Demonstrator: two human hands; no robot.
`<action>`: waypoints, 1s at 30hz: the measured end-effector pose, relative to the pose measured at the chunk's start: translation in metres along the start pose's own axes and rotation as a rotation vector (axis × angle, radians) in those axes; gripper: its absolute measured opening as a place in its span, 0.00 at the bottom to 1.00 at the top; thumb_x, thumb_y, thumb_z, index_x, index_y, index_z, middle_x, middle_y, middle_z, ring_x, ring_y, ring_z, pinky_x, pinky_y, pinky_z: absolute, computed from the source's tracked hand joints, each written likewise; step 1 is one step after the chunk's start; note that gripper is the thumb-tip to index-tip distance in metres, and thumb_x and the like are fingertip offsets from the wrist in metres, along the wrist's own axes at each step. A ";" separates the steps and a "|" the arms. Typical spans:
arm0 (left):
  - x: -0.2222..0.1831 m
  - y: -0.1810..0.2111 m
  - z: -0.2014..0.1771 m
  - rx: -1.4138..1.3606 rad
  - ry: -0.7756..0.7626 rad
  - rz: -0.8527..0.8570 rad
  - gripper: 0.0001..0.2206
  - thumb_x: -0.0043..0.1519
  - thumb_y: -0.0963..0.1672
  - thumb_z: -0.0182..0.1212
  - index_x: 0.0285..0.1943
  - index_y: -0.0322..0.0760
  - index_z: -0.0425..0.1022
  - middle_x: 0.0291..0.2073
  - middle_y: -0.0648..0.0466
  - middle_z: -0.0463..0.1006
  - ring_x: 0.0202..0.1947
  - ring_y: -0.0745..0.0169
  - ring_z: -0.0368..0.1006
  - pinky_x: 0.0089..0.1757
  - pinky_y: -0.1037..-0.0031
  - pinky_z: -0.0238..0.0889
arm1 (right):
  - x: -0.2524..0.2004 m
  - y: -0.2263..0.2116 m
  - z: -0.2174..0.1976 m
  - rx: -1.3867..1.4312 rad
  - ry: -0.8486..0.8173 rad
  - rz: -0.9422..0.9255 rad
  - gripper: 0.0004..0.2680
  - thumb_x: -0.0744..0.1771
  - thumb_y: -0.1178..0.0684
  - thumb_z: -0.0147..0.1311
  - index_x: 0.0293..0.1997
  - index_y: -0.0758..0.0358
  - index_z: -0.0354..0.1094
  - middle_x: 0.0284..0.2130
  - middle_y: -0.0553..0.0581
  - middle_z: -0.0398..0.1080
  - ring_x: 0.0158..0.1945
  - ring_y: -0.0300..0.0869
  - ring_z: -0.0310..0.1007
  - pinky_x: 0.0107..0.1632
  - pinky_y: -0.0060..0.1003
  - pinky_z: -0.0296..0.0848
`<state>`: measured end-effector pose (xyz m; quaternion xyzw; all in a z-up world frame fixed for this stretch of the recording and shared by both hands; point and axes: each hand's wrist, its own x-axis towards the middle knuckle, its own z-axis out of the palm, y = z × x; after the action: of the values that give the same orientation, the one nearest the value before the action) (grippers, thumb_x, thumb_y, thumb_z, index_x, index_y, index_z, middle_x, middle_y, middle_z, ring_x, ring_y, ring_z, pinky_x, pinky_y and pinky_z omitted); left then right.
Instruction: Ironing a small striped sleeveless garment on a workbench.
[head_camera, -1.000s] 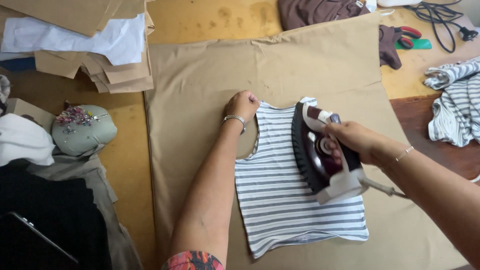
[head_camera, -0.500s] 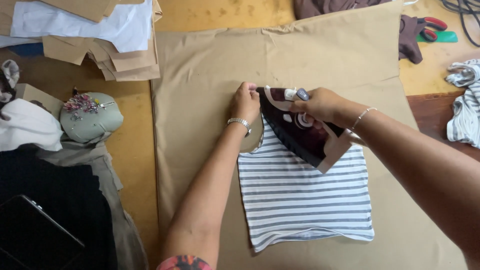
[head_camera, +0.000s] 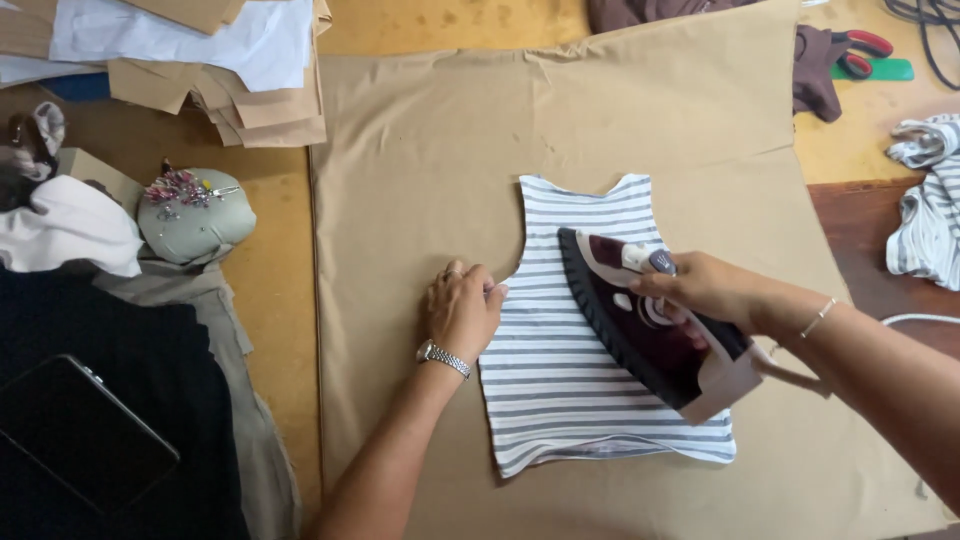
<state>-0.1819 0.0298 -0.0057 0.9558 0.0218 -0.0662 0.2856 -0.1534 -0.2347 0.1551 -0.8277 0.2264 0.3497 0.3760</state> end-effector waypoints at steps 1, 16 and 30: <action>0.001 -0.002 -0.002 -0.024 -0.003 -0.017 0.10 0.65 0.52 0.58 0.41 0.47 0.74 0.44 0.52 0.70 0.54 0.45 0.70 0.54 0.56 0.61 | -0.004 0.009 0.002 0.060 -0.010 0.013 0.12 0.67 0.51 0.58 0.34 0.75 0.67 0.16 0.66 0.60 0.14 0.53 0.62 0.16 0.48 0.69; 0.010 -0.025 0.012 -0.025 0.135 0.005 0.14 0.61 0.52 0.66 0.35 0.42 0.75 0.41 0.51 0.71 0.48 0.43 0.74 0.48 0.57 0.67 | -0.020 0.013 0.036 -0.146 -0.045 -0.094 0.11 0.66 0.48 0.56 0.38 0.69 0.71 0.19 0.65 0.71 0.17 0.50 0.74 0.19 0.46 0.79; -0.143 0.058 0.033 0.151 0.327 0.752 0.21 0.57 0.53 0.71 0.51 0.40 0.74 0.47 0.52 0.73 0.48 0.52 0.69 0.47 0.59 0.61 | -0.043 0.137 -0.078 -0.006 0.069 -0.039 0.18 0.69 0.55 0.54 0.18 0.72 0.55 0.10 0.70 0.59 0.13 0.55 0.57 0.19 0.48 0.63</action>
<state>-0.3230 -0.0373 0.0189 0.9134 -0.2886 0.1938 0.2118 -0.2374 -0.3746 0.1607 -0.8446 0.2219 0.3144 0.3722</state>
